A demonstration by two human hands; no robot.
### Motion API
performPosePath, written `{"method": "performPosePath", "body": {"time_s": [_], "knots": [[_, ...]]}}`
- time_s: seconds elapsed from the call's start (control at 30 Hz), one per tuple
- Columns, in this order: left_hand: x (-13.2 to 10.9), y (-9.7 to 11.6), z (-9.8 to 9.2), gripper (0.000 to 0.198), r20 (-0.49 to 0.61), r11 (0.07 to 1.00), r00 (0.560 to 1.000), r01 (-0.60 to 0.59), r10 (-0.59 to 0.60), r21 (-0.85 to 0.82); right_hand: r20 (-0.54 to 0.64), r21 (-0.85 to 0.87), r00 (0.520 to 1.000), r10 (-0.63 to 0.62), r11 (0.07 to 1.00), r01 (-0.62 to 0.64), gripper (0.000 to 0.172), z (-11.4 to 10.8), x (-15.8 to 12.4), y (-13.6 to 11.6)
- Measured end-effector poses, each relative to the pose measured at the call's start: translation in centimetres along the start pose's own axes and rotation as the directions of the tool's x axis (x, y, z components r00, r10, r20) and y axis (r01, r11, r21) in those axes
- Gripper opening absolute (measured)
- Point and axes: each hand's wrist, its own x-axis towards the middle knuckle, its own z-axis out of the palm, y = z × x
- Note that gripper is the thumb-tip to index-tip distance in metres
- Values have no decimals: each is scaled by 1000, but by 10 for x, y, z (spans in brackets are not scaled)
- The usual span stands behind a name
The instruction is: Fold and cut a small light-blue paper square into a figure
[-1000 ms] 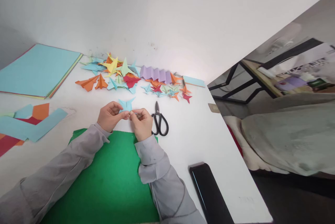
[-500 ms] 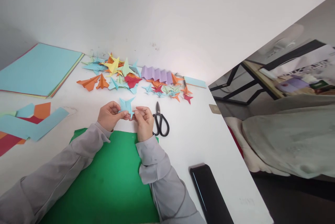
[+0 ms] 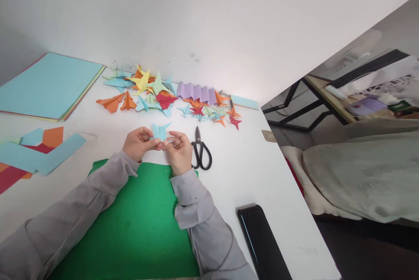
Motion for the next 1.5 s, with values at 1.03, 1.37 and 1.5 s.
{"method": "performPosePath", "body": {"time_s": [1.03, 1.37, 1.5], "knots": [[0, 7, -2, 33, 21, 997, 999, 29, -31, 72, 4, -70, 994, 105, 992, -105, 30, -3, 1, -4], [0, 7, -1, 33, -42, 995, 998, -52, 55, 81, -32, 9, 994, 103, 995, -102, 27, -3, 3, 0], [0, 8, -1, 34, -44, 995, 997, -58, 62, 79, 13, 3, 993, 115, 993, -115, 24, -3, 3, 0]]}}
